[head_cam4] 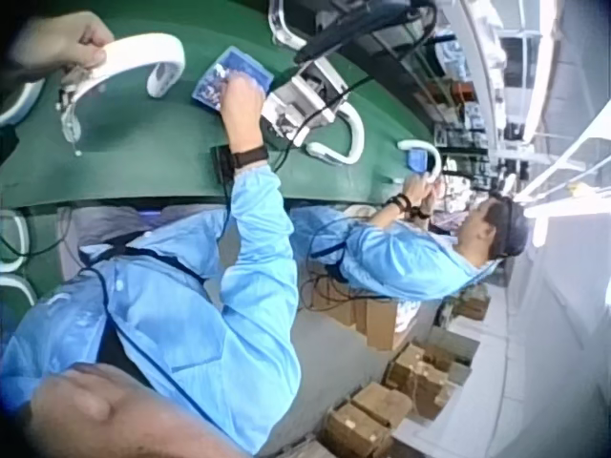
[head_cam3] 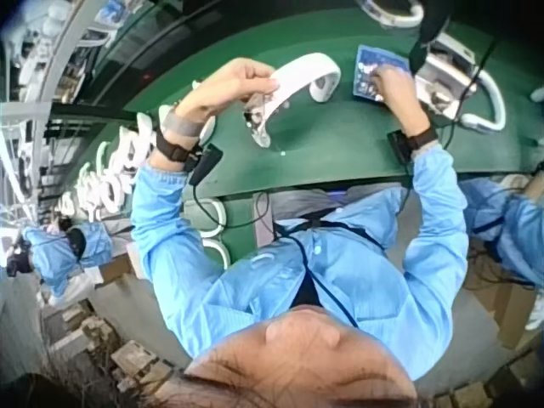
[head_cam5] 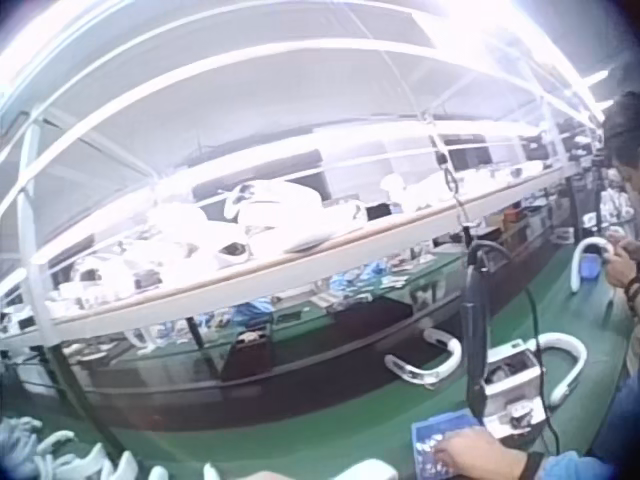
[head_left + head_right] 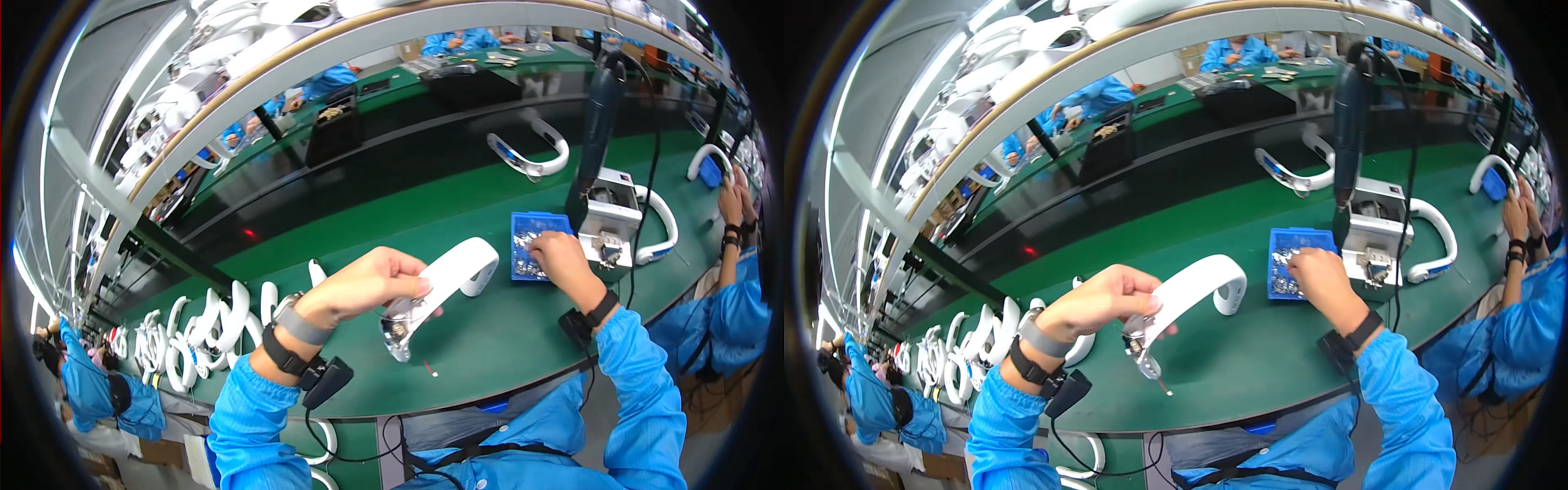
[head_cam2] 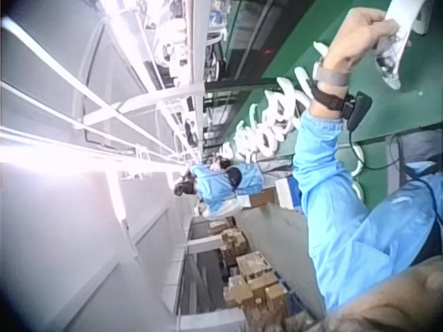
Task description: Assembling components into a white plastic housing using an electric screwdriver.
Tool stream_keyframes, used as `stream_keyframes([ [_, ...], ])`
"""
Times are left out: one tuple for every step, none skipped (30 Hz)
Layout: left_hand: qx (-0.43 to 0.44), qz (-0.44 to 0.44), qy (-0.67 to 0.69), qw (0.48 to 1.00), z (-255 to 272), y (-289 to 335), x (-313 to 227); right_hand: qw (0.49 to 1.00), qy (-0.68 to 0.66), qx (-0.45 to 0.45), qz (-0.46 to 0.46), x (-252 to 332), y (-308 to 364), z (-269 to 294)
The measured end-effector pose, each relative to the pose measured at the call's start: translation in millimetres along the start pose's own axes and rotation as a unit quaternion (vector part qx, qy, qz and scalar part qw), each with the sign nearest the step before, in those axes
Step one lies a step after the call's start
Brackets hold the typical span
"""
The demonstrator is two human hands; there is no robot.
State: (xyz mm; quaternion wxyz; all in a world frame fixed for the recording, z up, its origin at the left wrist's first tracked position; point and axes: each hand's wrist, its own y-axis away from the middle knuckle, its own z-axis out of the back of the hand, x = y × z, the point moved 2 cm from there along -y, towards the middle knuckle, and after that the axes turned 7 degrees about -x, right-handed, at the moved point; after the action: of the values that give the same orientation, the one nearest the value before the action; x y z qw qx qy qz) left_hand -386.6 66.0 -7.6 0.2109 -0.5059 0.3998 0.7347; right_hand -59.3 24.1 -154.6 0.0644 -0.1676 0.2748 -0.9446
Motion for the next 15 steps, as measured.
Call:
stream_keyframes([
  [-0.001, -0.003, 0.036, 0.999, 0.5, -2.6, 1.7, 1.000, -0.003, -0.002, 0.000, 0.6, 0.7, 0.8],
  [-0.007, -0.004, 0.037, 0.999, -0.4, -2.6, 4.7, 1.000, -0.006, -0.005, -0.001, 3.4, 1.0, 2.9],
  [-0.017, -0.019, 0.078, 0.997, -2.1, -1.3, 8.2, 1.000, -0.008, -0.006, 0.005, 7.8, -0.4, 6.7],
  [-0.025, -0.034, 0.118, 0.992, -4.2, 0.7, 10.5, 1.000, -0.005, 0.001, -0.008, 11.1, -2.0, 11.5],
  [-0.039, -0.036, 0.131, 0.990, -7.8, 2.8, 12.0, 1.000, 0.000, 0.011, -0.023, 12.9, -1.4, 16.2],
  [-0.039, -0.038, 0.133, 0.990, -10.1, 4.0, 17.2, 1.000, 0.003, 0.012, -0.021, 16.1, -1.1, 20.4],
  [-0.038, -0.044, 0.117, 0.991, -12.4, 4.3, 23.3, 0.999, -0.038, -0.003, -0.034, 20.2, -1.3, 24.9],
  [-0.038, -0.050, 0.102, 0.993, -13.7, 4.1, 26.3, 0.996, -0.079, -0.018, -0.047, 25.0, -3.1, 30.7],
  [-0.037, -0.037, 0.091, 0.995, -15.1, 7.6, 24.3, 0.996, -0.078, -0.016, -0.044, 33.9, -6.5, 35.6],
  [-0.038, -0.038, 0.093, 0.994, -14.9, 6.5, 24.6, 0.986, -0.144, -0.078, -0.042, 46.4, -11.0, 44.0],
  [-0.036, -0.037, 0.087, 0.995, -14.7, 6.3, 24.6, 0.967, -0.208, -0.139, -0.040, 60.3, -13.5, 54.9],
  [-0.036, -0.033, 0.080, 0.996, -13.0, 6.1, 24.7, 0.967, -0.209, -0.138, -0.039, 74.1, -15.9, 62.3],
  [-0.050, -0.028, 0.091, 0.994, -13.2, 6.5, 22.7, 0.958, -0.260, -0.119, -0.034, 88.6, -17.0, 69.5],
  [-0.052, -0.032, 0.091, 0.994, -11.3, 7.9, 23.5, 0.945, -0.310, -0.102, -0.026, 103.2, -19.0, 75.9],
  [-0.049, -0.041, 0.069, 0.996, -9.1, 7.1, 26.8, 0.939, -0.330, -0.094, 0.001, 114.9, -18.9, 76.1],
])
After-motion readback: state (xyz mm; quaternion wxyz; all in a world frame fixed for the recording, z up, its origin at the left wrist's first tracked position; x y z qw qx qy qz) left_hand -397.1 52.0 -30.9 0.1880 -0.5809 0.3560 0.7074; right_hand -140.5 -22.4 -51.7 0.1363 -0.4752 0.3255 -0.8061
